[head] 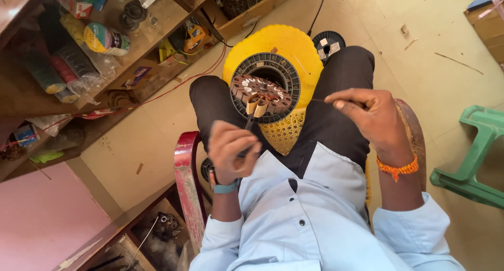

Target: The person sits reclined with an electric motor armature on their lap and inserts insulating wedges into the armature slots one at a time, pressing each wedge into place by hand and using a small stick tool to seat them, working around the armature across the clip.

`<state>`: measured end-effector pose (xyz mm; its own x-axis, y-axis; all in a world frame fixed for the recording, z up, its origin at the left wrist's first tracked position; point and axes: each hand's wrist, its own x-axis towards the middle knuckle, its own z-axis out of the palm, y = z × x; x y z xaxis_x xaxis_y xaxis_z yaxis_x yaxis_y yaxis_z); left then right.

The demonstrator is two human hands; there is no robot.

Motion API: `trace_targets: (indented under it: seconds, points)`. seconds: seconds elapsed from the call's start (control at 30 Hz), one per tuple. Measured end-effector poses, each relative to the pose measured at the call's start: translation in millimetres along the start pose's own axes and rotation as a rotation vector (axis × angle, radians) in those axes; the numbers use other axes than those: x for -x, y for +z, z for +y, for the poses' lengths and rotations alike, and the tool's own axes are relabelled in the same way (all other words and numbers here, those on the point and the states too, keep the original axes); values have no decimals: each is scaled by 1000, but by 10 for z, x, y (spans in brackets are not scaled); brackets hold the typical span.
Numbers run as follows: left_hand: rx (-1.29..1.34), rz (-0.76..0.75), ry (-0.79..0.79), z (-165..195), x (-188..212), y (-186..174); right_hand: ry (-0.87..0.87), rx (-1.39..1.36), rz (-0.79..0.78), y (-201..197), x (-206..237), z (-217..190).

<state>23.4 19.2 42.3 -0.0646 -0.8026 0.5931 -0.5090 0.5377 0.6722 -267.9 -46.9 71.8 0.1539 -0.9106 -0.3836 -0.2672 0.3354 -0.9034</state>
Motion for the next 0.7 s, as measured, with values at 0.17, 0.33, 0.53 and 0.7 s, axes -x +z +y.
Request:
trace_targets:
  seconds: [0.17,0.33,0.53,0.7]
  points:
    - [-16,-65,-67,84,26,328,-94,80,-203,145,292,-221]
    - [84,140,-124,52,93,478,-263,173,-245,507,421,-396]
    - [41,291,-80,-69,246,537,-411,307,-240,869,475,-422]
    - [-31,342,-299,-98,385,648,-483,484,-189,972,471,-359]
